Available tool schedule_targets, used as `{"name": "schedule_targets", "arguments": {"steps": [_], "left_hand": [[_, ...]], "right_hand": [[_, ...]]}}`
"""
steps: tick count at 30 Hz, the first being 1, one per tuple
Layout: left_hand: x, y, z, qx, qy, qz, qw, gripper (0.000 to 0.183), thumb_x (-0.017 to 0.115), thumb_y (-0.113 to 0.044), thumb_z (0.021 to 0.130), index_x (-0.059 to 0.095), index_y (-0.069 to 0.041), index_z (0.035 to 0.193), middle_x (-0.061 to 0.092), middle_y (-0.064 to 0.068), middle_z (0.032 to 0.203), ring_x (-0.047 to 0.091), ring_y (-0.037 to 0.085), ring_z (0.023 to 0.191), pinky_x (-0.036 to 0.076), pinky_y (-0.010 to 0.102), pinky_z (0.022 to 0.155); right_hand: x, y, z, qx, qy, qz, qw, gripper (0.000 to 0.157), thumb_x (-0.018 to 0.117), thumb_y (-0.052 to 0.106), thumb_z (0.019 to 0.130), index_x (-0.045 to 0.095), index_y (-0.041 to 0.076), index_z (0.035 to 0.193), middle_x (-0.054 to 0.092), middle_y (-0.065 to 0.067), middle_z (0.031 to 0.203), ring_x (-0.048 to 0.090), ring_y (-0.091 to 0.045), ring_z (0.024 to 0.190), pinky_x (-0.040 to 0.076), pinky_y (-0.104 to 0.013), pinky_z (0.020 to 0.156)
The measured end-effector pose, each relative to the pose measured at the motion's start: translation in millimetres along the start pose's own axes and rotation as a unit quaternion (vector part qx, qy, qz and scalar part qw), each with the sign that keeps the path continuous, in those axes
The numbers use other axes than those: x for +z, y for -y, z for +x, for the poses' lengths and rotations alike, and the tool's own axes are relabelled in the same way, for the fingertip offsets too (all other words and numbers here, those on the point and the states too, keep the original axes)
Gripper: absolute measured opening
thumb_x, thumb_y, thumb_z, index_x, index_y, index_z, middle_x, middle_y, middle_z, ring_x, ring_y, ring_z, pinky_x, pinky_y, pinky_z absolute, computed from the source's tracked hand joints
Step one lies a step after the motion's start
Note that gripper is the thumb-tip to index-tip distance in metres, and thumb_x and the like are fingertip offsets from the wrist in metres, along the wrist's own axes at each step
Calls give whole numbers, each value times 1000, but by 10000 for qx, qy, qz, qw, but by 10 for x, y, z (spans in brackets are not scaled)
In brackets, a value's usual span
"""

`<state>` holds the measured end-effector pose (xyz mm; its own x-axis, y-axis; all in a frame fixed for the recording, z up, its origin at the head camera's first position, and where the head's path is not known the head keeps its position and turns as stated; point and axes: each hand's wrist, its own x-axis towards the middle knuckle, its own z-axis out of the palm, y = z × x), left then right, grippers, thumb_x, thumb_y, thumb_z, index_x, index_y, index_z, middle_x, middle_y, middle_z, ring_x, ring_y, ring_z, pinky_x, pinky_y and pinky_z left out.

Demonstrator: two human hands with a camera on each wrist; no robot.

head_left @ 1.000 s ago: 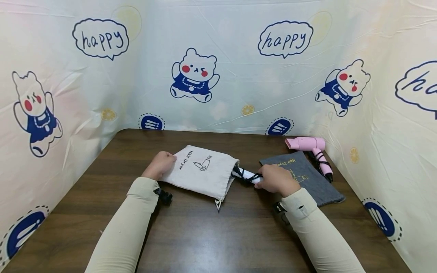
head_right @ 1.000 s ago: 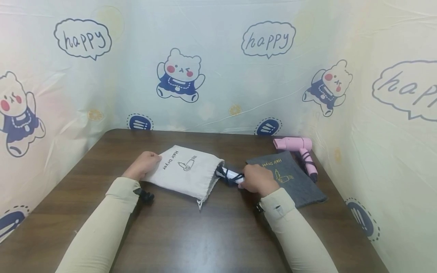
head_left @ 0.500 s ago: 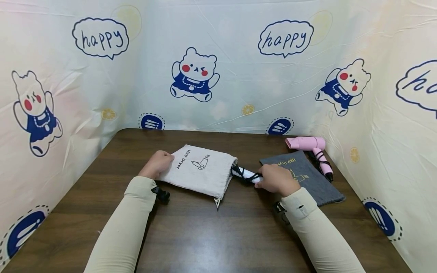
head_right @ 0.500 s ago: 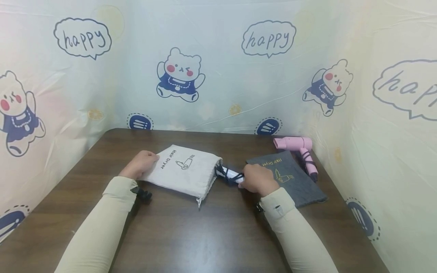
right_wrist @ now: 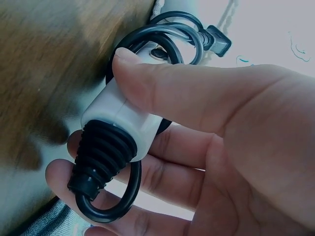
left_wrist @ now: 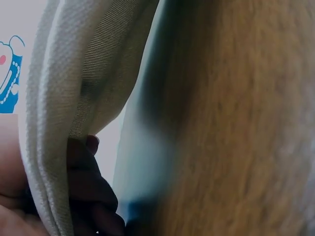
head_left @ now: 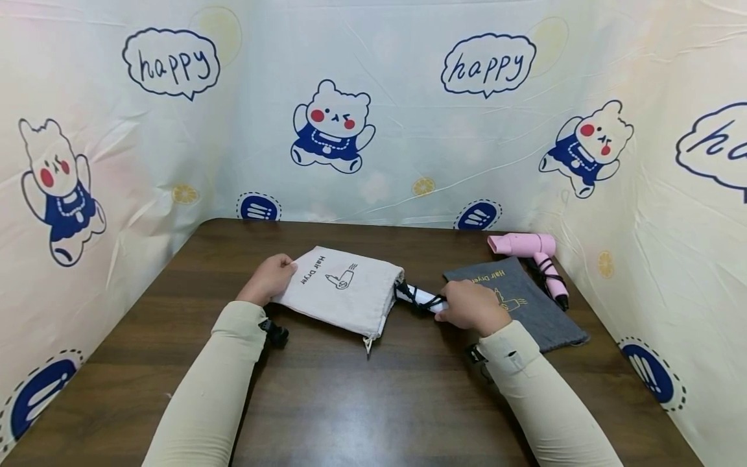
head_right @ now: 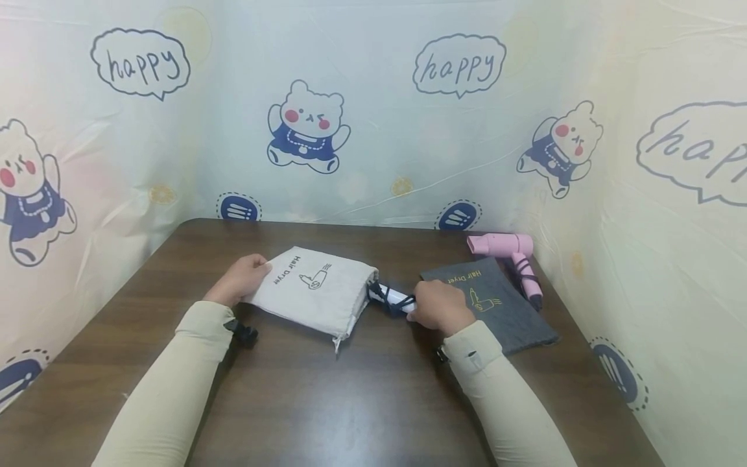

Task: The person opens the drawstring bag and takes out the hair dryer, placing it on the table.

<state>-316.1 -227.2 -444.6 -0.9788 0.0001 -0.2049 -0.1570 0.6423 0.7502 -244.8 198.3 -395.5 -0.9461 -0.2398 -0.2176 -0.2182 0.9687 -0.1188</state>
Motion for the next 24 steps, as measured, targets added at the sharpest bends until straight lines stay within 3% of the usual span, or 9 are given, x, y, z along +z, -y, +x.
{"name": "schedule_targets", "arguments": {"steps": [7, 24], "left_hand": [[-37, -10, -4, -89, -54, 5, 9999, 33, 40, -29, 113, 57, -6, 130, 58, 17, 123, 55, 31, 106, 46, 38, 84], [-33, -41, -13, -562, 105, 81, 9983, 43, 34, -26, 112, 49, 6, 137, 54, 22, 126, 54, 32, 109, 47, 38, 85]], "right_hand": [[-8, -3, -5, -27, -17, -15, 10000, 24, 82, 37, 88, 74, 18, 100, 69, 0, 91, 58, -21, 76, 48, -43, 67], [27, -31, 21, -47, -63, -77, 9999, 27, 82, 38, 88, 75, 17, 104, 68, 0, 88, 58, -21, 74, 47, -41, 64]]}}
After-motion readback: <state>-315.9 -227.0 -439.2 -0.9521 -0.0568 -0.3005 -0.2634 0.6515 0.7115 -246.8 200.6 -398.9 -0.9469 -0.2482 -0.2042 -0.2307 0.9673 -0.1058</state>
